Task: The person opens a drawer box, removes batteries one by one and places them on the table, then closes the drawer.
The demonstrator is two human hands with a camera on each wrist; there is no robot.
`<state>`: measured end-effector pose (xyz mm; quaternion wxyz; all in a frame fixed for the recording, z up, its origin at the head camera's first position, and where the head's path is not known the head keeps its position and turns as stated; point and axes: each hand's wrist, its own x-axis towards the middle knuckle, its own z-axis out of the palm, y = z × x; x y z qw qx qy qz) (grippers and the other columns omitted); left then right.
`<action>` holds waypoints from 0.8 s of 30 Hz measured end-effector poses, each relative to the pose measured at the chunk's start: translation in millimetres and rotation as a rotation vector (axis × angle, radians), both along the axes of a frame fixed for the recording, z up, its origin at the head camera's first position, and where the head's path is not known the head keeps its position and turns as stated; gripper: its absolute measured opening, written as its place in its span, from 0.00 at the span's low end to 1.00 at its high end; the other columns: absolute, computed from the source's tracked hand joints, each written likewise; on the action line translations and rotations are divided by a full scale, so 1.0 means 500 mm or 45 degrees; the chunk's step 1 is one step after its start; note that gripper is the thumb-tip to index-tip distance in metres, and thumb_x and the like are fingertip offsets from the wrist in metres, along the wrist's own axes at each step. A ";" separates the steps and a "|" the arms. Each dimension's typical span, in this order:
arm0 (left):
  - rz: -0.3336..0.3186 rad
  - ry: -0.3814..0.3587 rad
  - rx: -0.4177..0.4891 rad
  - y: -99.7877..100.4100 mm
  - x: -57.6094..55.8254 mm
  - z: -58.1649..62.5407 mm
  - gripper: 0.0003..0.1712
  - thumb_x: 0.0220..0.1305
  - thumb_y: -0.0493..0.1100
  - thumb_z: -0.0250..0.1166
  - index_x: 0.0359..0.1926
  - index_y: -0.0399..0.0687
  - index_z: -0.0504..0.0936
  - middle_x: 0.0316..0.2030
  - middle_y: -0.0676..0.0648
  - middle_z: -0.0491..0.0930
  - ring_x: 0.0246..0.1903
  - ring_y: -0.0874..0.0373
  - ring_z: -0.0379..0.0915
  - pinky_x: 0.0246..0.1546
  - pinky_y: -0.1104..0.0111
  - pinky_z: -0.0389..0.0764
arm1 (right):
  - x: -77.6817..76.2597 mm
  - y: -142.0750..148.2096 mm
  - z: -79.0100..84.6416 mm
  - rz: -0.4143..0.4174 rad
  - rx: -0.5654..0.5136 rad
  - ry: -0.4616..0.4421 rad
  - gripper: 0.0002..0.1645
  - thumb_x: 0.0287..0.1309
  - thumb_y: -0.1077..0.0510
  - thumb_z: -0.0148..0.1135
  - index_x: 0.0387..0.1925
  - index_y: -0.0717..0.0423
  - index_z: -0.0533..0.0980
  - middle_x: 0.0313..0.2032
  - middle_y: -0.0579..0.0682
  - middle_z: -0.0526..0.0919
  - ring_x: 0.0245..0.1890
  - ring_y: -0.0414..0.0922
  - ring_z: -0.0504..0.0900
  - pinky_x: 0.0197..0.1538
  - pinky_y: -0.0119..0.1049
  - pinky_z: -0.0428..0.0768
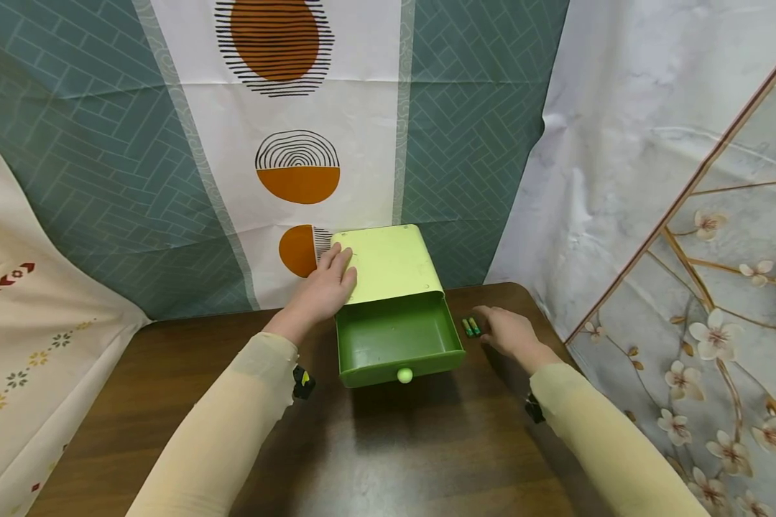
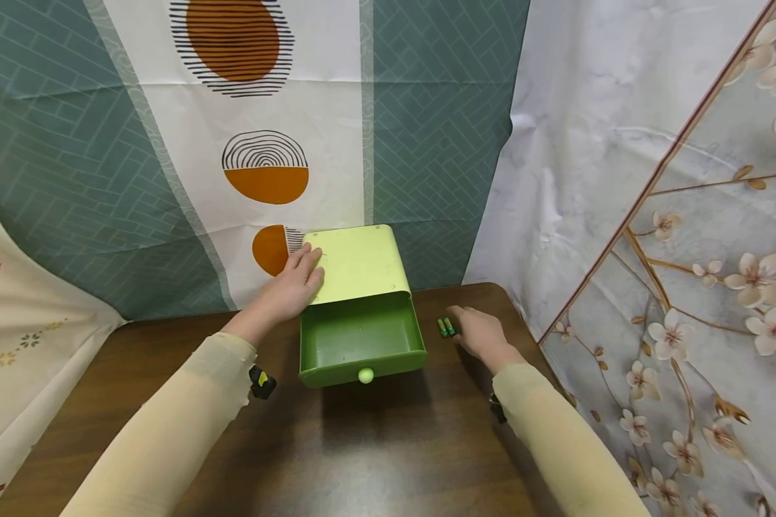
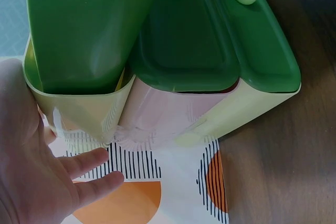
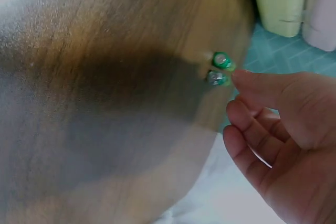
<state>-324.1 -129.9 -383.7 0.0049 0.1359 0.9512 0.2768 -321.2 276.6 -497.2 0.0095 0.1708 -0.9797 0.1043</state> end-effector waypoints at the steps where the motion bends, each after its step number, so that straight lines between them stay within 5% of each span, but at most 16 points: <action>1: -0.001 0.000 0.001 -0.001 0.000 0.000 0.39 0.89 0.62 0.34 0.92 0.57 0.48 0.90 0.49 0.35 0.86 0.40 0.44 0.79 0.39 0.60 | 0.004 -0.002 0.003 0.003 -0.005 0.011 0.42 0.64 0.63 0.81 0.77 0.58 0.74 0.41 0.48 0.87 0.42 0.49 0.88 0.42 0.51 0.87; 24: -0.011 0.010 0.005 -0.002 0.001 0.001 0.39 0.89 0.62 0.35 0.92 0.56 0.48 0.90 0.48 0.36 0.84 0.37 0.51 0.78 0.39 0.61 | 0.095 -0.052 0.073 0.048 -0.102 0.264 0.25 0.68 0.60 0.78 0.65 0.53 0.85 0.44 0.49 0.87 0.41 0.48 0.89 0.37 0.51 0.86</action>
